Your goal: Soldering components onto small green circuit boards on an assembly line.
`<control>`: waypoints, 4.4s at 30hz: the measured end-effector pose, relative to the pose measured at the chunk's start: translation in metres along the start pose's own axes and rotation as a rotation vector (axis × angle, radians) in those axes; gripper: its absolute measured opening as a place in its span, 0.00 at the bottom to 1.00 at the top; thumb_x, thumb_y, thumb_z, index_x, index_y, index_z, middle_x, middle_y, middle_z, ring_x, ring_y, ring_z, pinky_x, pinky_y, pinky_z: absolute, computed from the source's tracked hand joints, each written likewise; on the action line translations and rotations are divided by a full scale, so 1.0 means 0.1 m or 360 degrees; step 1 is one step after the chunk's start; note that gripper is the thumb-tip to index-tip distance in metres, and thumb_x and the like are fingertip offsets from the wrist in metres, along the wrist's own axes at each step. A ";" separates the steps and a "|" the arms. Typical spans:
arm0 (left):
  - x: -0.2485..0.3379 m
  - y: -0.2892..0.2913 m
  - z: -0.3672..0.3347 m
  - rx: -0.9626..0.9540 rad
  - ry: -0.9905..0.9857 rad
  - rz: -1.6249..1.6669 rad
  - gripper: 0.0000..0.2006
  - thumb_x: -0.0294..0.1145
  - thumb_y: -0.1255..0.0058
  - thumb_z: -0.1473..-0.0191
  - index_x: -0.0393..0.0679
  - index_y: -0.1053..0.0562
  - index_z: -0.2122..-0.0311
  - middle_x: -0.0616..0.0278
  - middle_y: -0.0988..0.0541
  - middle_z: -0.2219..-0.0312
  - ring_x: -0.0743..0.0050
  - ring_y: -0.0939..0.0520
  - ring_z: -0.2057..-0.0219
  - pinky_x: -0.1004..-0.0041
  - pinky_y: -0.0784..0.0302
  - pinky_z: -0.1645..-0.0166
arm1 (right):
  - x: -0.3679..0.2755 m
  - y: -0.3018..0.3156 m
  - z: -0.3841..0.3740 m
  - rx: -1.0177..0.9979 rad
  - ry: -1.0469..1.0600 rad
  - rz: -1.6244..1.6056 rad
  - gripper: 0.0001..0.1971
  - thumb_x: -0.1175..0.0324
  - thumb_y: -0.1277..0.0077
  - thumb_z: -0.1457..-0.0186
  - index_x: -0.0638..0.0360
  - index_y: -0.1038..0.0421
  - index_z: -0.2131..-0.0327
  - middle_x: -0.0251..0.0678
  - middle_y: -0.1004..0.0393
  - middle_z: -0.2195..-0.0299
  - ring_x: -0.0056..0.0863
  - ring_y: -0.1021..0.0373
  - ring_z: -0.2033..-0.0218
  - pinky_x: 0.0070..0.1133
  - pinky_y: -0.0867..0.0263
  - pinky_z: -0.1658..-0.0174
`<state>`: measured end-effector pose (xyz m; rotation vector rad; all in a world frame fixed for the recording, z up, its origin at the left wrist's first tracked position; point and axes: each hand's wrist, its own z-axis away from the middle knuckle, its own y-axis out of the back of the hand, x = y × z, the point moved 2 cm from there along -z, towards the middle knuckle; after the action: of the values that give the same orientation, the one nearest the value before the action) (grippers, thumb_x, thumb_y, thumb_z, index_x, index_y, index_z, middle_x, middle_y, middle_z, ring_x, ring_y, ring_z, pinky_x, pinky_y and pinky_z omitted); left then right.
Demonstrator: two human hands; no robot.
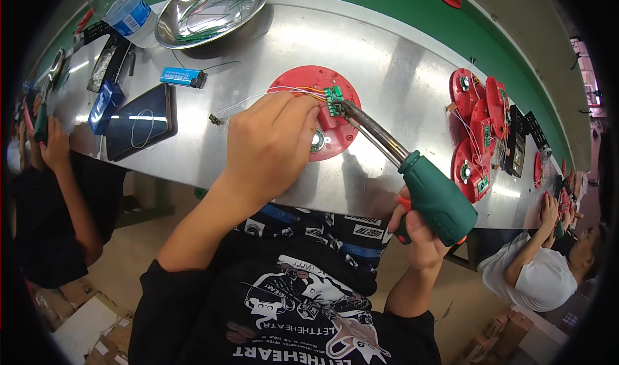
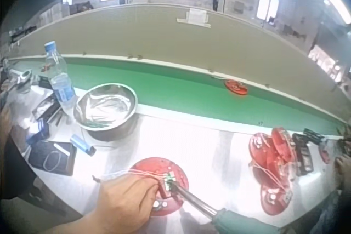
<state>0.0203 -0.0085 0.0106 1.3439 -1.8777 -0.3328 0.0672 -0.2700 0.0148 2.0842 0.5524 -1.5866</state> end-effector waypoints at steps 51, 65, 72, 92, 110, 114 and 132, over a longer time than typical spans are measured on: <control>0.00 0.03 0.01 -0.0106 0.0074 0.0039 0.04 0.23 0.44 0.46 0.36 0.22 0.65 0.54 0.19 0.73 0.55 0.19 0.74 0.65 0.24 0.69 | 0.10 0.19 0.03 -0.0159 -0.0042 0.0336 0.19 0.72 0.45 0.43 0.70 0.30 0.48 0.46 0.25 0.59 0.28 0.28 0.74 0.23 0.31 0.73; 0.00 0.03 0.01 -0.0093 0.0072 0.0038 0.04 0.23 0.44 0.46 0.36 0.22 0.65 0.54 0.19 0.73 0.55 0.19 0.74 0.65 0.24 0.69 | 0.10 0.16 0.01 -0.0162 0.0008 0.0407 0.20 0.67 0.42 0.43 0.68 0.30 0.50 0.40 0.27 0.68 0.25 0.30 0.79 0.21 0.35 0.76; 0.00 0.02 0.01 -0.0084 0.0072 0.0047 0.04 0.23 0.44 0.46 0.36 0.22 0.65 0.54 0.19 0.72 0.55 0.19 0.74 0.65 0.24 0.69 | -0.02 0.06 -0.01 -0.0048 0.0055 0.0213 0.22 0.68 0.46 0.44 0.72 0.32 0.48 0.44 0.26 0.65 0.27 0.30 0.79 0.21 0.35 0.76; 0.03 0.12 0.01 0.0434 -0.0175 -0.0012 0.13 0.16 0.47 0.53 0.31 0.23 0.59 0.54 0.24 0.72 0.56 0.24 0.73 0.64 0.26 0.67 | -0.01 0.07 -0.01 0.0196 -0.0036 0.0288 0.14 0.74 0.42 0.53 0.71 0.24 0.61 0.42 0.24 0.69 0.28 0.29 0.75 0.22 0.33 0.68; -0.01 0.00 0.04 0.0050 -0.0232 -0.0013 0.04 0.22 0.45 0.56 0.38 0.25 0.72 0.59 0.27 0.79 0.61 0.26 0.77 0.65 0.29 0.73 | -0.02 0.01 0.01 0.0239 -0.0186 0.0299 0.13 0.70 0.40 0.56 0.67 0.24 0.65 0.39 0.27 0.73 0.32 0.31 0.76 0.22 0.35 0.70; 0.00 0.01 0.04 0.0075 -0.0222 -0.0023 0.03 0.22 0.45 0.56 0.38 0.26 0.73 0.60 0.28 0.80 0.62 0.27 0.77 0.65 0.29 0.73 | -0.06 0.00 -0.01 0.0163 -0.0239 0.0351 0.13 0.70 0.40 0.55 0.67 0.23 0.65 0.39 0.26 0.74 0.31 0.31 0.77 0.22 0.35 0.71; -0.01 -0.01 0.05 0.0078 -0.0224 -0.0031 0.03 0.22 0.44 0.56 0.39 0.26 0.73 0.60 0.28 0.80 0.62 0.26 0.77 0.65 0.28 0.73 | 0.01 0.12 0.01 -0.0111 -0.0120 0.0334 0.22 0.70 0.46 0.45 0.71 0.32 0.48 0.44 0.27 0.66 0.29 0.30 0.80 0.21 0.33 0.75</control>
<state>0.0175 -0.0090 0.0066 1.4042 -2.0010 -0.4031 0.0735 -0.2805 0.0148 1.9524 0.3456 -1.4965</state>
